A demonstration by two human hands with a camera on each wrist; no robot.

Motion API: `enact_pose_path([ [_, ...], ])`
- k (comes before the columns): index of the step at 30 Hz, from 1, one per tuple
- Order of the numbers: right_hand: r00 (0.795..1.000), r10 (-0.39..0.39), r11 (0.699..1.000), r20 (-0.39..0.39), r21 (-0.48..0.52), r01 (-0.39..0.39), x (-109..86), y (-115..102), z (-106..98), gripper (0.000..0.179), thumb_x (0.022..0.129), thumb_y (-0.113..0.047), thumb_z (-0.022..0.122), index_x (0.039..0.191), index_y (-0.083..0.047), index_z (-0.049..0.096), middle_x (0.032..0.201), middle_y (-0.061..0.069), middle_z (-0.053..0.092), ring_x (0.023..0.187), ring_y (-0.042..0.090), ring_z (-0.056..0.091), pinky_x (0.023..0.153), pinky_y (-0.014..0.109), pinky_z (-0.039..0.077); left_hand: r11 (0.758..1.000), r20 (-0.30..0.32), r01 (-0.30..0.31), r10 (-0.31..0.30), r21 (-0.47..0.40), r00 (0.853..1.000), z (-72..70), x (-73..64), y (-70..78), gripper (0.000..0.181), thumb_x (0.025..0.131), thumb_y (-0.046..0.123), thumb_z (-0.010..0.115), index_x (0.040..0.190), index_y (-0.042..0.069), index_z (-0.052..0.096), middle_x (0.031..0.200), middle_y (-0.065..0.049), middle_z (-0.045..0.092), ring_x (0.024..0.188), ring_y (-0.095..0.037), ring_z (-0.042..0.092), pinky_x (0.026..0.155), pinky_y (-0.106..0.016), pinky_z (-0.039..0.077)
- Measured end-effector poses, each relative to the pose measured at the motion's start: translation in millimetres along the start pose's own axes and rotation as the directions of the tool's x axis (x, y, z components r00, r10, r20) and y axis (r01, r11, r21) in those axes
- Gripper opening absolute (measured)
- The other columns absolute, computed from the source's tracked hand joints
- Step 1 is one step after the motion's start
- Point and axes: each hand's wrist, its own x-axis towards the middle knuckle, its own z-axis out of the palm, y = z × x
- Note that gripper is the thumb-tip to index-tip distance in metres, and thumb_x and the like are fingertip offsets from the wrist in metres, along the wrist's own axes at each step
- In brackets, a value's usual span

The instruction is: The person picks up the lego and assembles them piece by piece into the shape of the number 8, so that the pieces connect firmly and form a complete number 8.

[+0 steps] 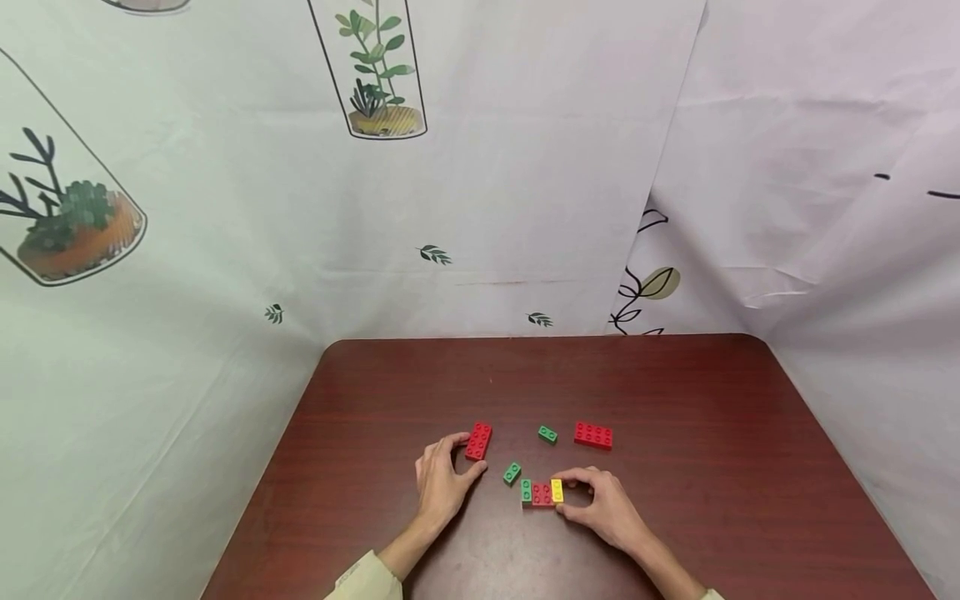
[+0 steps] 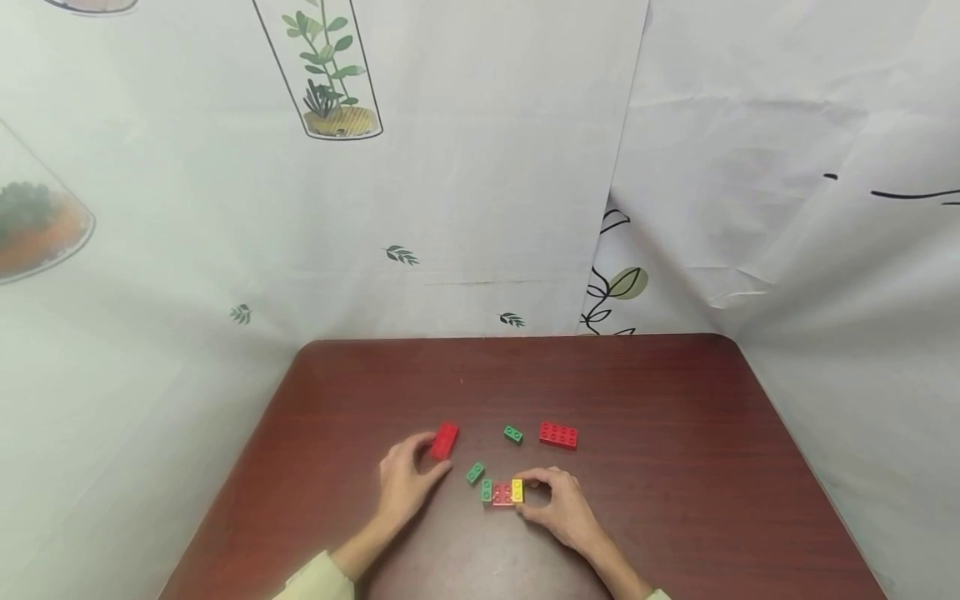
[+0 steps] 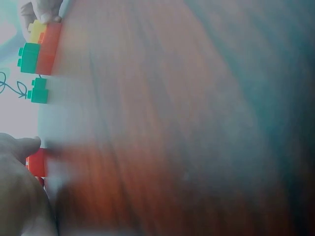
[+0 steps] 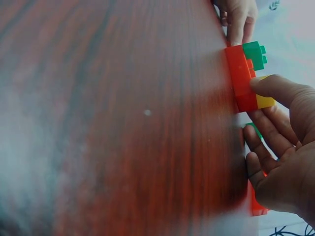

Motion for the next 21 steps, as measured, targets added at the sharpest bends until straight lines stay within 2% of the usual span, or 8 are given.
enact_pose_path([
  [21,1.000,-0.012,1.000,-0.019,-0.017,0.011,-1.1,-2.1,1.3,0.036,0.077,-0.012,0.095,0.109,-0.019,0.081,0.097,-0.012,0.071,0.091,0.010,0.063,0.080,0.031,0.049,1.000,-0.028,-0.002,0.002,0.003,1.000,1.0,-0.1,-0.6,0.044,0.078,0.017,0.095,0.118,0.012,0.076,0.114,-0.003,0.077,0.112,-0.030,0.061,0.096,-0.051,0.037],
])
